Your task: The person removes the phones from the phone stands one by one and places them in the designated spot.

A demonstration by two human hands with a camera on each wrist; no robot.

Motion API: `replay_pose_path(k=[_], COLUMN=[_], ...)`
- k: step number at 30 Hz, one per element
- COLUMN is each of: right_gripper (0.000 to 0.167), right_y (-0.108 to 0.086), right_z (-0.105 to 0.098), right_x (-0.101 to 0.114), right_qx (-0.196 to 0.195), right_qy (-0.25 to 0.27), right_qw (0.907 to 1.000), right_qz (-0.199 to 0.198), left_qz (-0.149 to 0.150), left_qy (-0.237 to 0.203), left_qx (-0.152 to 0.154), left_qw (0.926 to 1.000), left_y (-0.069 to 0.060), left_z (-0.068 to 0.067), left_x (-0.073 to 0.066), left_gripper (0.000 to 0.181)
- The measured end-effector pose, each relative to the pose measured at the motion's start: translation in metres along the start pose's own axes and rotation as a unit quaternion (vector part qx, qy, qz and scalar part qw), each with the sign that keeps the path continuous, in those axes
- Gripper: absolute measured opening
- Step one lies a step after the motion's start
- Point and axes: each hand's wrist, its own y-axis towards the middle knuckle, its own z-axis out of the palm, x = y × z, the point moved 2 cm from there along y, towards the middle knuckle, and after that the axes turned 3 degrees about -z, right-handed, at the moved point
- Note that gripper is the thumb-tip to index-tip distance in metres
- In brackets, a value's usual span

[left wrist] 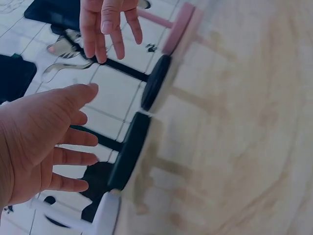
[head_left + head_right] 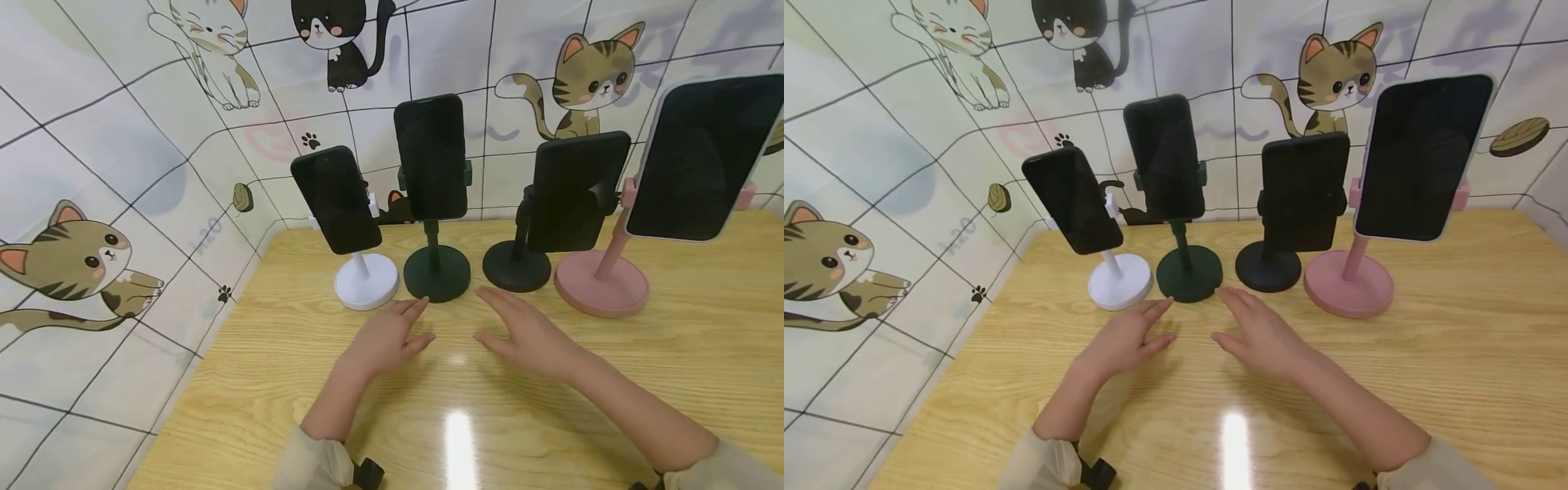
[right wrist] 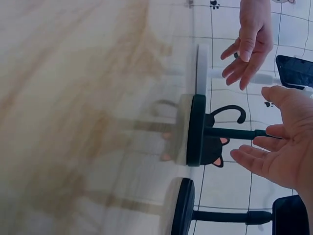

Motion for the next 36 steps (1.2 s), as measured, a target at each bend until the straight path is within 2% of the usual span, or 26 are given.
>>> replay_pose_path(k=[6, 15, 23, 30, 36], right_gripper=[0.051, 0.047, 0.042, 0.043, 0.046], right_y=[0.018, 0.042, 0.064, 0.08, 0.093], right_z=[0.004, 0.007, 0.007, 0.008, 0.01], right_x=[0.008, 0.019, 0.03, 0.039, 0.049], right_qx=[-0.019, -0.011, -0.054, -0.072, -0.075], right_qy=[0.052, 0.079, 0.142, 0.173, 0.187], right_qw=[0.9983, 0.9968, 0.9884, 0.9823, 0.9795], right_qz=[-0.014, 0.008, -0.002, 0.007, 0.007], left_qz=[-0.018, -0.066, -0.106, -0.119, -0.133], left_qy=[-0.012, -0.024, -0.045, -0.058, -0.064], left_qx=[-0.046, -0.115, -0.189, -0.228, -0.267], left_qw=[0.9987, 0.9909, 0.9752, 0.9648, 0.9523], left_y=[-0.01, -0.024, -0.025, -0.026, -0.031], left_z=[-0.015, -0.026, -0.045, -0.061, -0.066], left_x=[0.015, 0.034, 0.043, 0.048, 0.055], left_gripper=[0.054, 0.046, 0.052, 0.046, 0.041])
